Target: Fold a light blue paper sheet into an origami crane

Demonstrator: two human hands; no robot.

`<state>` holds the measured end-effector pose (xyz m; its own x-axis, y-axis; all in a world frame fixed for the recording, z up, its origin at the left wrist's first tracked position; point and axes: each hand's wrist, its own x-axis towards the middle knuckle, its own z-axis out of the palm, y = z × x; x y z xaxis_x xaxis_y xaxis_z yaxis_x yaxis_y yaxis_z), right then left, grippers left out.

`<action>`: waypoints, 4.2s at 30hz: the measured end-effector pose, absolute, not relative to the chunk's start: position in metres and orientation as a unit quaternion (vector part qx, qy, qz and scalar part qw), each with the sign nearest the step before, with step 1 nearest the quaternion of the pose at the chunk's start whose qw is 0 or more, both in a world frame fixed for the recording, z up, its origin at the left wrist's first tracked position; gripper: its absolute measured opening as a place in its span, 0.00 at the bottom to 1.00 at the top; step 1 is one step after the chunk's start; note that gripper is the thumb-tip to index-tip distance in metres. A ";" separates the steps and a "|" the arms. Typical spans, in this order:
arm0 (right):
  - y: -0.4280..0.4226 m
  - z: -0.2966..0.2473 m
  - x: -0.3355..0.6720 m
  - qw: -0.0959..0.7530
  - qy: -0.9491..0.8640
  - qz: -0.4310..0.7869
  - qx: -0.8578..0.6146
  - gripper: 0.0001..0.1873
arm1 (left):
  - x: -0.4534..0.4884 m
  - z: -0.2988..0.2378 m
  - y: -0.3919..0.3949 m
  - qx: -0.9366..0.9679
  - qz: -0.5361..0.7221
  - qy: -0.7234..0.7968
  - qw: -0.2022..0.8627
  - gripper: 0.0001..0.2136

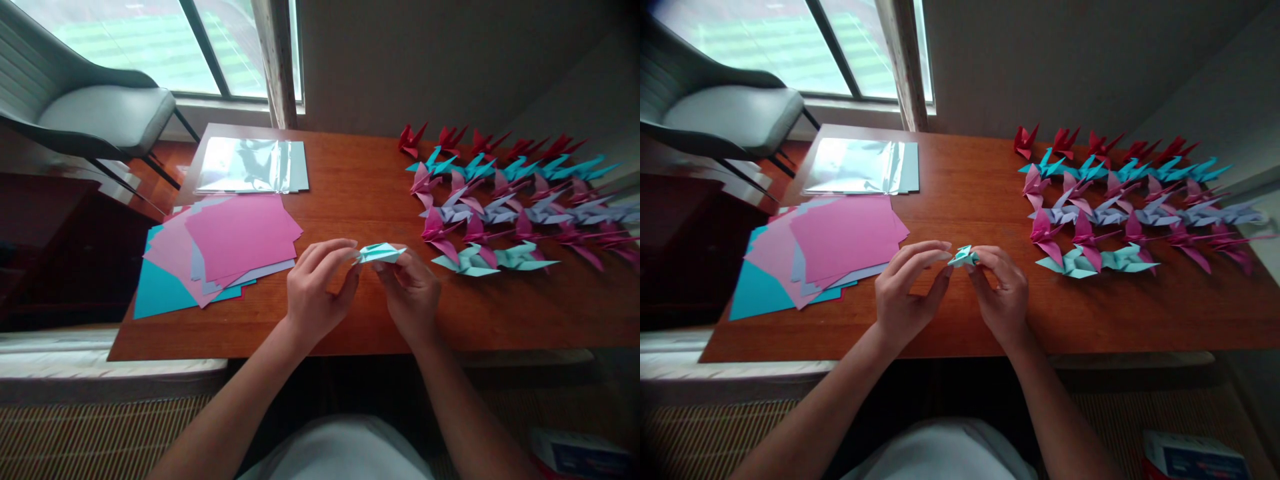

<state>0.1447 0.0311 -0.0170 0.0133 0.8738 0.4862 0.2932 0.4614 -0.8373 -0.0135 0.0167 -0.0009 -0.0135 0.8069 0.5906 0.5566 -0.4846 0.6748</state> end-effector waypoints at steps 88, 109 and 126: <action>0.054 -0.014 0.134 0.581 -0.463 0.475 -0.471 0.06 | -0.020 0.004 0.021 0.517 0.361 0.454 0.629 0.18; 0.057 -0.005 0.139 0.546 -0.446 0.571 -0.420 0.12 | -0.021 0.004 0.021 0.516 0.356 0.461 0.629 0.19; 0.057 -0.006 0.134 0.556 -0.458 0.529 -0.448 0.10 | -0.019 0.005 0.020 0.532 0.355 0.467 0.610 0.19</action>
